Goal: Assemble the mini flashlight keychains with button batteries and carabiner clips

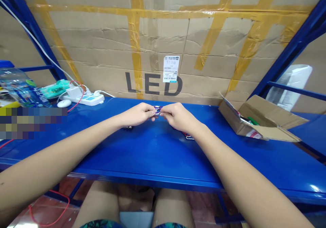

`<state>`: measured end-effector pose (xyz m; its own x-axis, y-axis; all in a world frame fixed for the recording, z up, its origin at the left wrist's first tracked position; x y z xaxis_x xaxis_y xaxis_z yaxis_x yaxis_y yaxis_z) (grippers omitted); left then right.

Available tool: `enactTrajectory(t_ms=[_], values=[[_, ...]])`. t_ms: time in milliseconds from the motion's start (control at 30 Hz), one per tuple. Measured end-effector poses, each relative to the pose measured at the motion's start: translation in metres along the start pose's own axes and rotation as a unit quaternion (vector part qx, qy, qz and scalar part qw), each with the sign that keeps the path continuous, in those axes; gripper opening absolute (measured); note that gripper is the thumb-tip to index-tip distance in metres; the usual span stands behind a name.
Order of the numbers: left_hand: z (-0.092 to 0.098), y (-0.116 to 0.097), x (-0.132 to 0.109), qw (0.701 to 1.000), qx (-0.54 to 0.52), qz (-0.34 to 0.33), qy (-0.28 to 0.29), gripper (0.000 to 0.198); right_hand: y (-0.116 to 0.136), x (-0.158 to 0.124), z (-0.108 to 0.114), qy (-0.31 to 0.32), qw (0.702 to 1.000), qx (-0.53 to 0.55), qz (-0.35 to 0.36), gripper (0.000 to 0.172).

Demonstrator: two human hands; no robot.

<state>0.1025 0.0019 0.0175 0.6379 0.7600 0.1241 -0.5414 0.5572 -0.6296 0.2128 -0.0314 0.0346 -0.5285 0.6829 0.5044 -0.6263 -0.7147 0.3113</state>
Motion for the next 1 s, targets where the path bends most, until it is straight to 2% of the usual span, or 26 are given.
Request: enactTrajectory(t_ms=[133,300,533,700,833,1000], values=[[-0.003,0.006,-0.002,0.999,0.022,0.04,0.017,0.028,0.001,0.0,-0.005,0.019,0.999,-0.018,0.027,0.027],[-0.014,0.003,-0.004,0.998,-0.038,0.021,0.055,0.028,0.001,-0.001,-0.008,0.037,0.998,-0.032,0.041,0.028],[-0.01,-0.001,-0.004,0.999,-0.02,-0.024,-0.021,0.022,0.004,-0.001,-0.004,0.039,0.998,-0.027,0.037,0.027],[-0.007,-0.01,-0.009,0.993,0.045,-0.08,-0.077,0.016,-0.006,-0.002,-0.006,0.056,0.997,0.043,-0.042,0.029],[-0.006,-0.019,-0.014,0.98,0.097,-0.14,-0.107,0.017,-0.016,-0.004,-0.009,0.056,0.984,0.127,-0.115,0.027],[-0.008,-0.024,-0.017,0.97,0.102,-0.179,-0.133,0.009,-0.015,-0.004,-0.011,0.056,0.979,0.152,-0.123,0.028]])
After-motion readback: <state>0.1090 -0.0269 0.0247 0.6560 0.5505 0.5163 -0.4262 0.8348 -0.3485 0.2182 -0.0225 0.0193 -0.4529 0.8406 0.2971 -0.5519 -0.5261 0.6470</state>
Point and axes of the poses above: each hand's wrist, its own x-axis towards the middle knuckle, its own z-axis out of the back of the hand, y = z × x, the point moved 8 cm from there along x, towards the middle knuckle, and after that the axes turned 3 degrees about z, right-handed, at the moved point
